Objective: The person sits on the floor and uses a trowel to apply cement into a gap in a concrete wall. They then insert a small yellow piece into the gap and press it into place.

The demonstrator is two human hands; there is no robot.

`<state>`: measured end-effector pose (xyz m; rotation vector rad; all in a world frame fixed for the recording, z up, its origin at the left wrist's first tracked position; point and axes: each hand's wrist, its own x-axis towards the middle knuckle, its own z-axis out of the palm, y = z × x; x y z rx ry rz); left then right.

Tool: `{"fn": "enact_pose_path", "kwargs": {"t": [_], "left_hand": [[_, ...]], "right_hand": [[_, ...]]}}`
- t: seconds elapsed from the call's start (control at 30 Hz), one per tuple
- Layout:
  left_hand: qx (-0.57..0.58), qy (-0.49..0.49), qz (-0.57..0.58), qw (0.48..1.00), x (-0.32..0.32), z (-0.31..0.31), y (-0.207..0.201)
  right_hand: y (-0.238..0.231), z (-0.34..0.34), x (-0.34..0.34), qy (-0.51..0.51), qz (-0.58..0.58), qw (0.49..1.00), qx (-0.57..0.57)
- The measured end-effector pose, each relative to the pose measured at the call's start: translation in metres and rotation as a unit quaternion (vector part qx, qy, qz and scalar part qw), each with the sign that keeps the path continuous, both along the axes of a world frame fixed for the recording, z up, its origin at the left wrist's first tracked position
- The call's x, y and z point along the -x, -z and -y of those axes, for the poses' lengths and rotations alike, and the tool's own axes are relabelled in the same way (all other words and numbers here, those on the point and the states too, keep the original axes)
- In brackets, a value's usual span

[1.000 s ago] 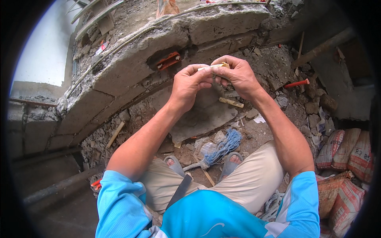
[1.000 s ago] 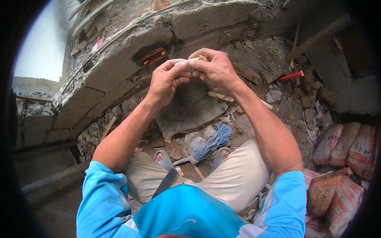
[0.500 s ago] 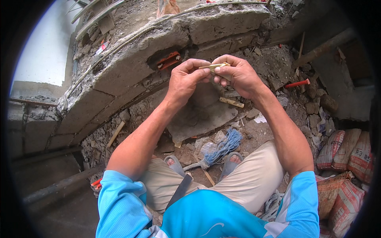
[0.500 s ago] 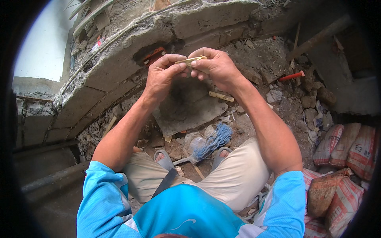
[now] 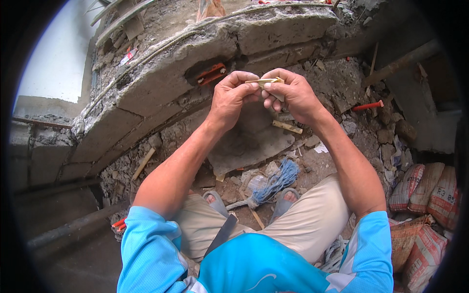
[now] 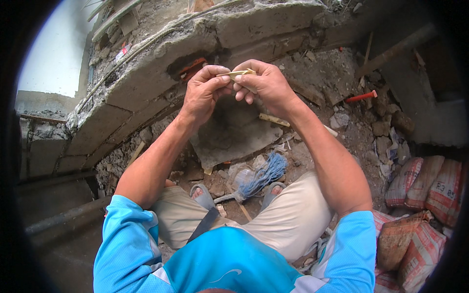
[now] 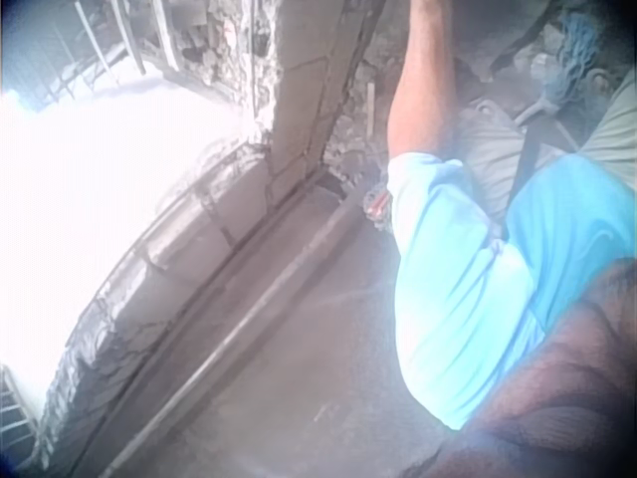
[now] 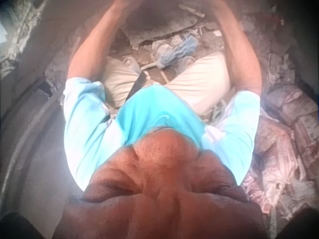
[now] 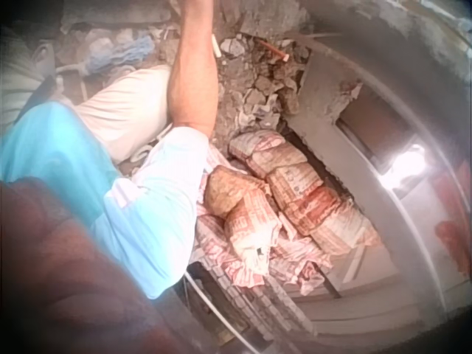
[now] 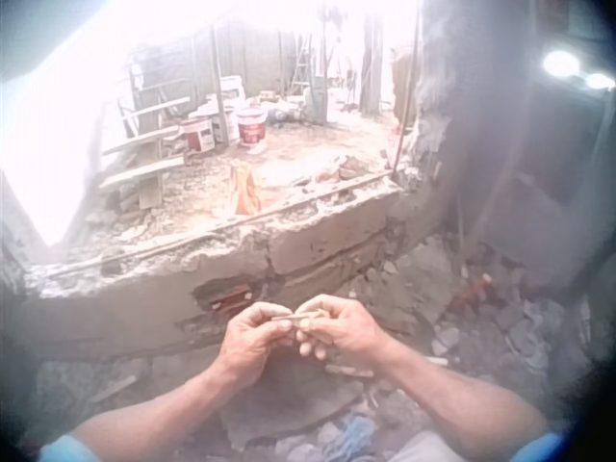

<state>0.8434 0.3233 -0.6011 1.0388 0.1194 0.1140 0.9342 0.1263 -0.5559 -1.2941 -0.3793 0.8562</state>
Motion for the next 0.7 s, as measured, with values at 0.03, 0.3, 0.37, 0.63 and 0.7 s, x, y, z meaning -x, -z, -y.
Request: {"fn": "enact_pose_path", "kwargs": {"t": [0.03,0.3,0.37,0.63,0.7], "left_hand": [[-0.009,-0.004,0.005,1.0,0.0,0.0,0.001],[-0.014,-0.01,0.016,1.0,-0.003,-0.004,0.023],[0.027,-0.014,-0.007,1.0,-0.003,-0.001,0.028],[0.115,-0.157,-0.189,0.962,0.0,-0.007,0.061],[0.108,-0.169,-0.211,0.957,-0.003,-0.014,0.063]], "right_hand": [[0.001,0.0,0.0,0.001,-0.015,1.0,0.005],[0.009,-0.013,0.004,0.044,-0.04,0.998,0.037],[0.021,-0.019,0.006,0.063,-0.003,0.997,0.034],[0.062,-0.085,-0.011,0.072,0.417,0.887,0.182],[0.077,-0.101,-0.022,0.083,0.527,0.834,0.139]]}}
